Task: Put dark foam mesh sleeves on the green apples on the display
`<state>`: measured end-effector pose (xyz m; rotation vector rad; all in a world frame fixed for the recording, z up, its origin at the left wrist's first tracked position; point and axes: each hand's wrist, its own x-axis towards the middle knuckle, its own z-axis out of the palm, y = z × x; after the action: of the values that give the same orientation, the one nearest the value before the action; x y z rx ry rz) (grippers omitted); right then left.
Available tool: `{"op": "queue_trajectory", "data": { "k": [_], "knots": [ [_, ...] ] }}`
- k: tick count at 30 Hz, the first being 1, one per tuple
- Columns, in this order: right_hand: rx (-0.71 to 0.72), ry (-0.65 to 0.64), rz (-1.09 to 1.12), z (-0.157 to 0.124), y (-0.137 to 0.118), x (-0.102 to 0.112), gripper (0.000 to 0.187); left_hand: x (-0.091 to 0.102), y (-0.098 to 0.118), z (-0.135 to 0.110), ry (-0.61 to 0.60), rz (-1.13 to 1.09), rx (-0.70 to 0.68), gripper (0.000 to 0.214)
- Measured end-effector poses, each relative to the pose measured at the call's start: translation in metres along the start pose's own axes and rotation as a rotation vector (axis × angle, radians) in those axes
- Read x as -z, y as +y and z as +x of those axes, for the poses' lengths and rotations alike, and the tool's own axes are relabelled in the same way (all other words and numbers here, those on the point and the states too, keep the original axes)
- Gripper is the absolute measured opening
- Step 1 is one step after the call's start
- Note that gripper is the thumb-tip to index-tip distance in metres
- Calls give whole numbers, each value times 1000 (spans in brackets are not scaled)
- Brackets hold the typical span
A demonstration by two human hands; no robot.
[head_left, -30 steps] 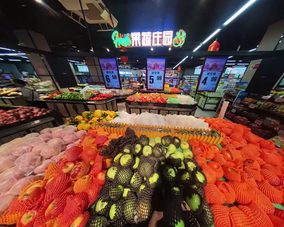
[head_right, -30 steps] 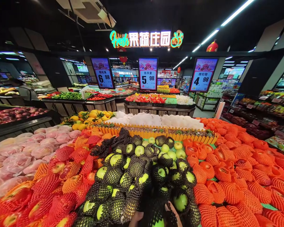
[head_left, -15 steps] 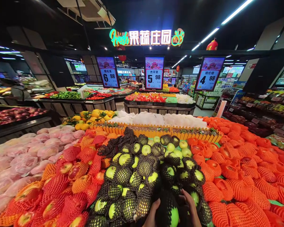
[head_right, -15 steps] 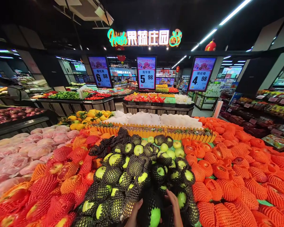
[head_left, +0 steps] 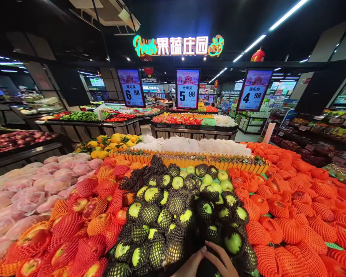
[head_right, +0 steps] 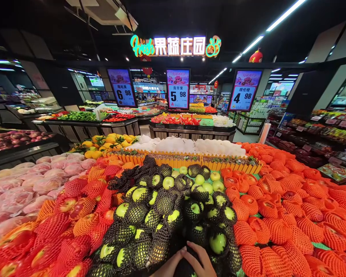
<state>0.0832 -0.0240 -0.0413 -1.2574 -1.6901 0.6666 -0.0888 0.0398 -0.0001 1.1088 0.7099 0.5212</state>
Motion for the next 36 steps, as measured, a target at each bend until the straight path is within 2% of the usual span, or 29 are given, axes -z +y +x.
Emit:
{"op": "queue_trajectory", "data": {
  "k": [2,5,8,11,13,16,18,21,23,25,30,32,36],
  "knots": [
    [-63,60,65,-1,3,-1,50,-2,1,4,-1,83,-27,45],
    [-139,85,189,0,13,-2,61,-2,6,2,43,210,-38,65],
    [-128,214,276,0,13,-5,66,-1,13,-7,123,379,-76,68],
    [-120,352,300,-2,2,-12,67,0,21,-15,128,511,-118,70],
    [-141,367,312,-4,-4,-15,70,0,26,-19,117,593,-164,72],
    [-213,323,374,-6,-9,-13,71,2,33,-23,62,677,-215,69],
    [-269,244,429,-7,-11,-9,77,4,36,-24,12,675,-196,68],
    [-317,108,490,-11,-18,-5,97,9,37,-26,-27,679,-139,70],
    [-337,76,539,-14,-22,-5,100,12,38,-27,-46,678,-116,69],
    [-362,97,576,-15,-26,-9,93,13,40,-28,-38,687,-110,66],
    [-402,277,459,-15,-24,-18,81,12,51,-27,131,761,-152,39],
    [-402,264,429,-15,-23,-18,82,12,53,-27,96,647,-166,40],
    [-339,173,427,-16,-27,-13,86,17,49,-26,-53,294,-193,58]
  ]
}}
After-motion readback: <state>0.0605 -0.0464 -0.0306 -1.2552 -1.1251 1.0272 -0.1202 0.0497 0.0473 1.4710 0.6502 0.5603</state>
